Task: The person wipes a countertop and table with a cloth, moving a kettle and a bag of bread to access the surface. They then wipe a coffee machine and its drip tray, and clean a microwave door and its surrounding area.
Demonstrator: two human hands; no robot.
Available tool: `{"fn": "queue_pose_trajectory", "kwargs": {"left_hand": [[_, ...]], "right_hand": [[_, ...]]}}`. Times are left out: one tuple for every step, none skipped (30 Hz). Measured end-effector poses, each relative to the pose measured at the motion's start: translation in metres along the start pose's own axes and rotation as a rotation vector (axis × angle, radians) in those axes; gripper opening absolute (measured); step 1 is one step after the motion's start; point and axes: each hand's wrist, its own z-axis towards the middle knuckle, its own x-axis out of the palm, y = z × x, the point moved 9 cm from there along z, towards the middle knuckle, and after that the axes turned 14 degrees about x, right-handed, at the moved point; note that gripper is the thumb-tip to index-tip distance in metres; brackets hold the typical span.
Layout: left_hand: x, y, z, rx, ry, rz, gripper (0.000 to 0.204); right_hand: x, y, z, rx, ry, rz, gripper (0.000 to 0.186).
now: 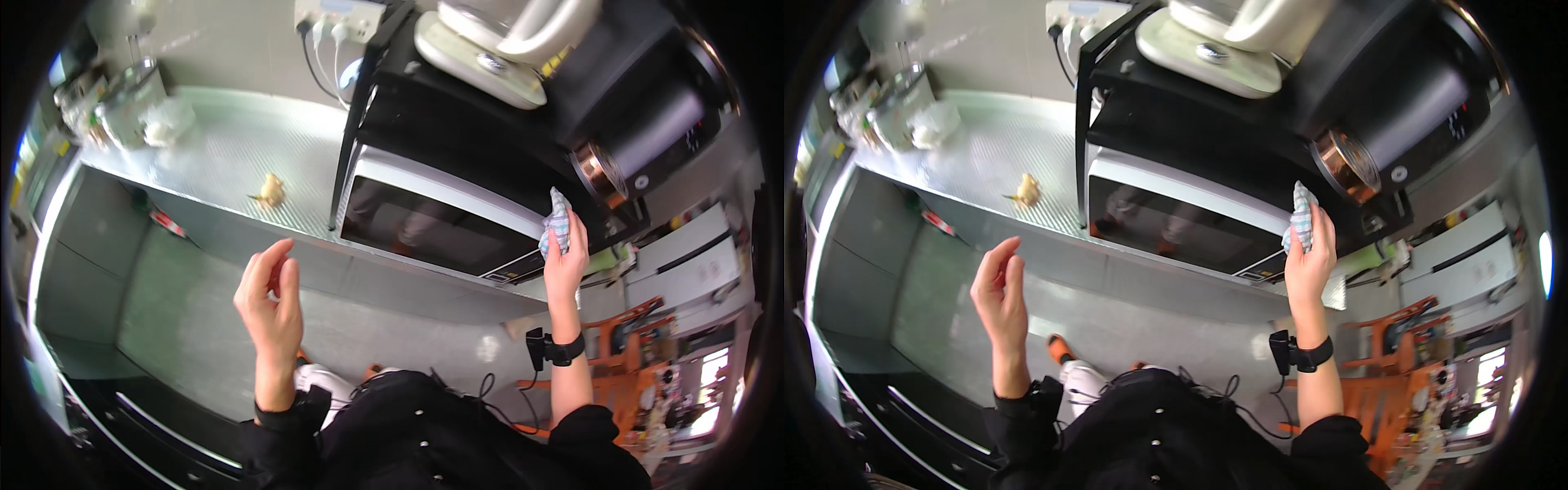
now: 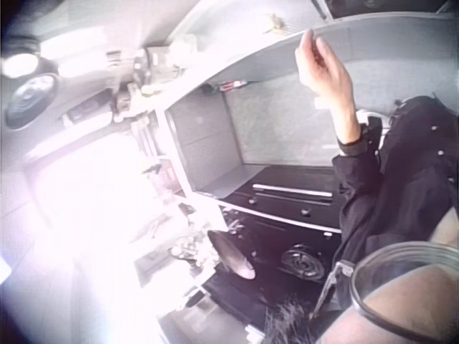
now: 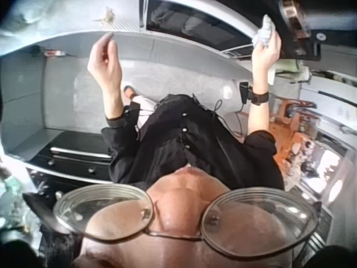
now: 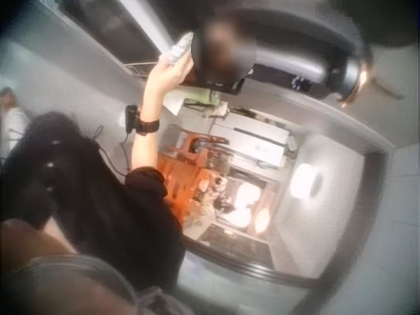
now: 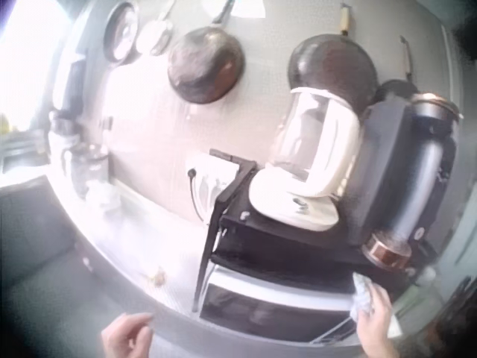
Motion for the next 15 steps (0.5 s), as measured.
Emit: {"fn": "queue_pose_trajectory", "kwargs": {"left_hand": [[-0.006, 0.014, -0.013, -0.05, 0.005, 0.006, 0.015], [-0.013, 0.025, -0.026, -0.074, 0.006, 0.021, 0.015], [-0.018, 0.037, -0.038, -0.115, 0.011, 0.046, 0.015], [-0.023, 0.049, -0.05, -0.159, 0.003, 0.054, 0.016], [-0.027, 0.059, -0.058, -0.155, -0.017, 0.032, 0.015], [-0.03, 0.072, -0.069, -0.209, -0.007, 0.029, 0.015], [-0.032, 0.085, -0.082, -0.275, 0.005, 0.038, 0.015], [-0.031, 0.098, -0.094, -0.333, 0.013, 0.009, 0.015], [-0.029, 0.111, -0.105, -0.39, 0.019, -0.015, 0.015], [-0.027, 0.122, -0.116, -0.444, 0.022, -0.051, 0.014], [-0.025, 0.128, -0.122, -0.445, 0.047, -0.034, 0.014], [-0.022, 0.134, -0.127, -0.441, 0.068, -0.029, 0.014], [-0.02, 0.138, -0.13, -0.434, 0.09, -0.024, 0.013], [-0.018, 0.142, -0.133, -0.442, 0.109, -0.022, 0.013], [-0.015, 0.146, -0.135, -0.449, 0.122, -0.032, 0.013]], "right_hand": [[0.005, -0.004, 0.006, 0.005, -0.02, -0.042, 0.04], [0.012, -0.003, 0.009, -0.036, -0.029, -0.097, 0.04], [0.016, -0.003, 0.014, -0.042, -0.048, -0.142, 0.041], [0.021, -0.002, 0.017, -0.059, -0.038, -0.158, 0.041], [0.024, 0.001, 0.02, -0.089, -0.042, -0.2, 0.04], [0.027, 0.001, 0.022, -0.076, -0.019, -0.244, 0.04], [0.028, 0.0, 0.024, -0.052, -0.004, -0.284, 0.04], [0.028, 0.002, 0.024, -0.05, 0.01, -0.285, 0.039], [0.027, 0.002, 0.023, -0.038, 0.016, -0.279, 0.038], [0.027, 0.002, 0.023, -0.011, 0.026, -0.259, 0.037], [0.025, 0.004, 0.023, -0.018, 0.005, -0.25, 0.036], [0.023, 0.005, 0.023, -0.01, -0.013, -0.227, 0.035], [0.021, 0.006, 0.023, 0.0, -0.034, -0.201, 0.034], [0.016, 0.007, 0.023, 0.001, -0.124, -0.214, 0.029], [0.017, -0.009, 0.027, 0.187, -0.088, -0.077, 0.03]]}}
